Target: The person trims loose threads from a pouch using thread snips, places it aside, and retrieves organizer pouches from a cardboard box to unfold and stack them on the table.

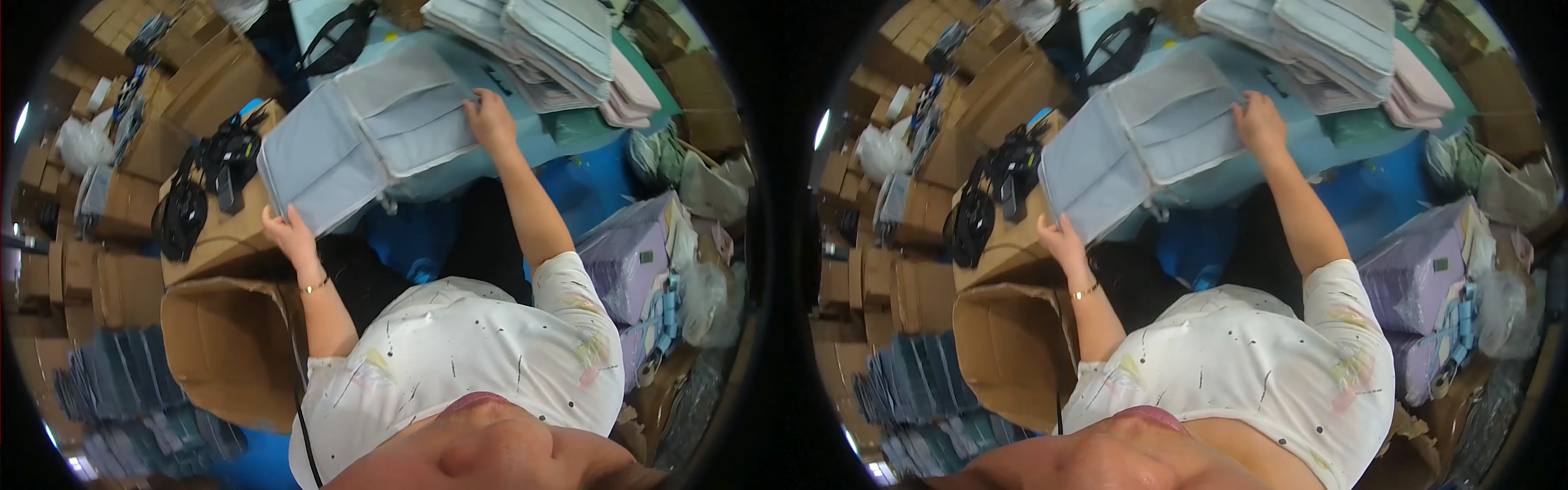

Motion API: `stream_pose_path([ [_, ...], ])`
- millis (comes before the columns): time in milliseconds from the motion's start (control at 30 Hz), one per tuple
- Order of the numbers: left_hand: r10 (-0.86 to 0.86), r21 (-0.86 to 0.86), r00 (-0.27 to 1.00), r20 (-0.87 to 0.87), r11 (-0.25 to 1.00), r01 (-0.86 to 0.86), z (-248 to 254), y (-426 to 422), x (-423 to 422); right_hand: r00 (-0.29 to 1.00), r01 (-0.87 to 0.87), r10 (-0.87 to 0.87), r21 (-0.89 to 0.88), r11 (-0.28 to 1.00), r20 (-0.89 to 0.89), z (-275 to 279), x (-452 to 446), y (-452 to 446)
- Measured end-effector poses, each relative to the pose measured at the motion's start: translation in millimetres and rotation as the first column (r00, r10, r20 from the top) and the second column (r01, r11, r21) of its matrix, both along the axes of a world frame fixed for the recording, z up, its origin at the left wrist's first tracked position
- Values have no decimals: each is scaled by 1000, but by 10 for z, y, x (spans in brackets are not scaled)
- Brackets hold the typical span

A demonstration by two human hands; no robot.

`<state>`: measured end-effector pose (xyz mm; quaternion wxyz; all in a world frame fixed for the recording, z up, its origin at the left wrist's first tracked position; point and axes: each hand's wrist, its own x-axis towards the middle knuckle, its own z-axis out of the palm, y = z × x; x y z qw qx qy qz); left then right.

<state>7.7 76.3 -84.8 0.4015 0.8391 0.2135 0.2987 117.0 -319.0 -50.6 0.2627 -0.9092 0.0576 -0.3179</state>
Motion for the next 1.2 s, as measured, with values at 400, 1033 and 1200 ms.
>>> stream_pose_path([
  [400,-276,432,932,235,888,155,456,-569,-397,852,498,-304,-479,723,426,992,-78,-1693],
  [1033,-521,363,812,263,833,417,461,-957,-327,498,204,280,-425,882,821,1967,-387,-1193],
  [1200,-557,547,699,448,790,279,919,-1377,-100,503,-241,697,-692,681,511,1129,-408,-268],
])
